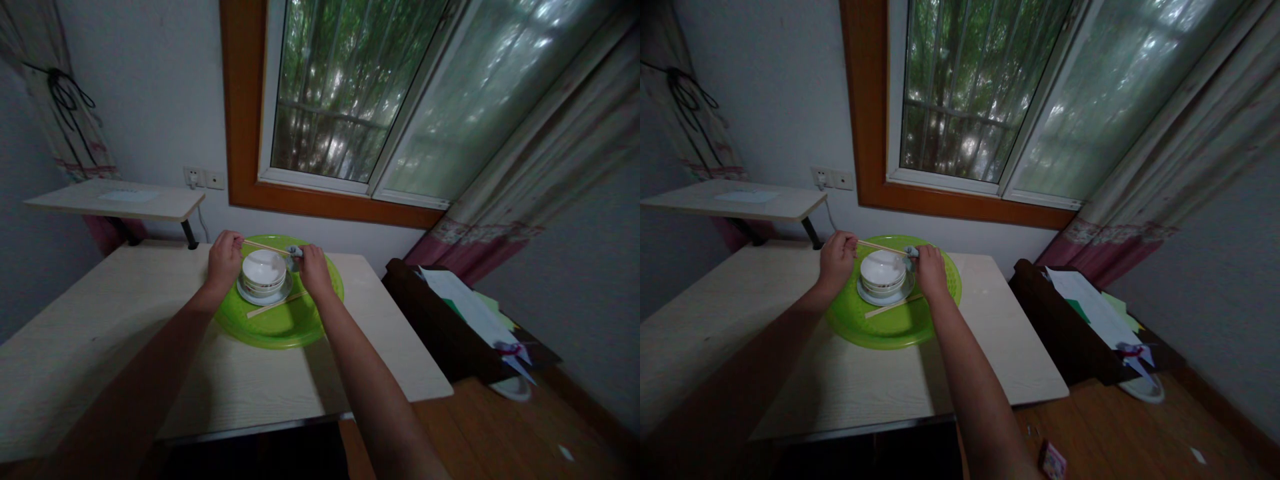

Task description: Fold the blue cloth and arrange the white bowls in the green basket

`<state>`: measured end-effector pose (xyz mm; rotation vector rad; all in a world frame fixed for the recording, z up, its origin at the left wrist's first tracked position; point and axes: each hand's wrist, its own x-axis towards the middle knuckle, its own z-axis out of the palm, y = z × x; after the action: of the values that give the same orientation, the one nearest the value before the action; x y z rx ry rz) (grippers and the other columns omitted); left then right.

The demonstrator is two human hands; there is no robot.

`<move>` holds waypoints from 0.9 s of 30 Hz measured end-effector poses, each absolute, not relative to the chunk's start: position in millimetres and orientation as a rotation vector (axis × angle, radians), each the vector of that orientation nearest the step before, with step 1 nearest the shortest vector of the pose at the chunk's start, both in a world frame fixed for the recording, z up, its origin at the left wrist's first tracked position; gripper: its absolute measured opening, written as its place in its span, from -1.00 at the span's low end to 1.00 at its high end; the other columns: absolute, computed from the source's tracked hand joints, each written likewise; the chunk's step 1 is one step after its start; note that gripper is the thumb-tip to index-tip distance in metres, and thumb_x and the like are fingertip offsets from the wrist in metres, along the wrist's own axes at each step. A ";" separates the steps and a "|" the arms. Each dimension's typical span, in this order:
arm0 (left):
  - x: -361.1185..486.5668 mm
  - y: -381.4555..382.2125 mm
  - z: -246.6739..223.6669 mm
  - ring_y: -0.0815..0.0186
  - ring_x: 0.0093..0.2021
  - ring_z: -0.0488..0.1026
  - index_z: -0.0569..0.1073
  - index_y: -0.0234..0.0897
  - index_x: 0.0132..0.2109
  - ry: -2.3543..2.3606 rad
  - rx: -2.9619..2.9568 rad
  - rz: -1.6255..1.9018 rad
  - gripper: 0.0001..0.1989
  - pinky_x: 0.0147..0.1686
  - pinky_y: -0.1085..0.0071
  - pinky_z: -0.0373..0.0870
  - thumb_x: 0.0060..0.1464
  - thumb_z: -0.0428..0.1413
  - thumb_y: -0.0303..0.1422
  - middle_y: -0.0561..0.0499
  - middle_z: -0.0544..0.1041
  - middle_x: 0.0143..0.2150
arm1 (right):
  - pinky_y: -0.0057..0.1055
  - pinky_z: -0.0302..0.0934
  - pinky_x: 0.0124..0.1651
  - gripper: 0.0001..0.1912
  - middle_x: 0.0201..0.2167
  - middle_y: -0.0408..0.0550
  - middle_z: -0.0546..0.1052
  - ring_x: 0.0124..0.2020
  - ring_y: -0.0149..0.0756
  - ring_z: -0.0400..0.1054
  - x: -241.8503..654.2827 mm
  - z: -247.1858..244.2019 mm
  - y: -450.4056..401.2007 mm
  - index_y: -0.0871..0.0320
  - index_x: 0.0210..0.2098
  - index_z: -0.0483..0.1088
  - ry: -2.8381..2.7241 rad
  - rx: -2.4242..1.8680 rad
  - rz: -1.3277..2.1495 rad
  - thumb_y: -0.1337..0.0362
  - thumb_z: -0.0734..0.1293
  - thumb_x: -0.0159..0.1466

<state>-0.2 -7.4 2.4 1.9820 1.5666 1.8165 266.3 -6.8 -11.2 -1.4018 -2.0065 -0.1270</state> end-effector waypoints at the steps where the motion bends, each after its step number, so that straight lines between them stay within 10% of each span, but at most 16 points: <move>1: -0.1 -7.8 2.9 0.15 -0.28 0.44 0.39 -0.13 -0.25 1.573 1.975 1.822 -0.83 -0.08 0.22 0.42 0.33 0.06 -0.49 0.03 0.42 -0.35 | -0.15 0.25 0.14 -0.76 0.07 0.19 0.58 0.10 0.06 0.37 266.3 -12.4 -6.2 0.17 0.13 0.54 -1.987 -1.416 -0.135 0.44 0.36 0.51; 27: 10.0 -15.4 3.6 0.14 -0.23 0.64 0.62 -0.14 -0.25 1.272 2.303 1.394 -0.82 -0.10 0.25 0.57 0.29 0.12 -0.34 -0.03 0.71 -0.28 | -0.19 0.25 0.24 -0.77 0.01 0.09 0.62 0.08 -0.04 0.40 248.4 -1.1 -19.5 0.12 0.12 0.64 -2.353 -1.086 0.061 0.23 0.51 0.50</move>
<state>10.0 -15.4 3.6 2.3031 1.2716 1.3936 248.4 -19.5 -1.1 -1.0856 -2.3525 0.0612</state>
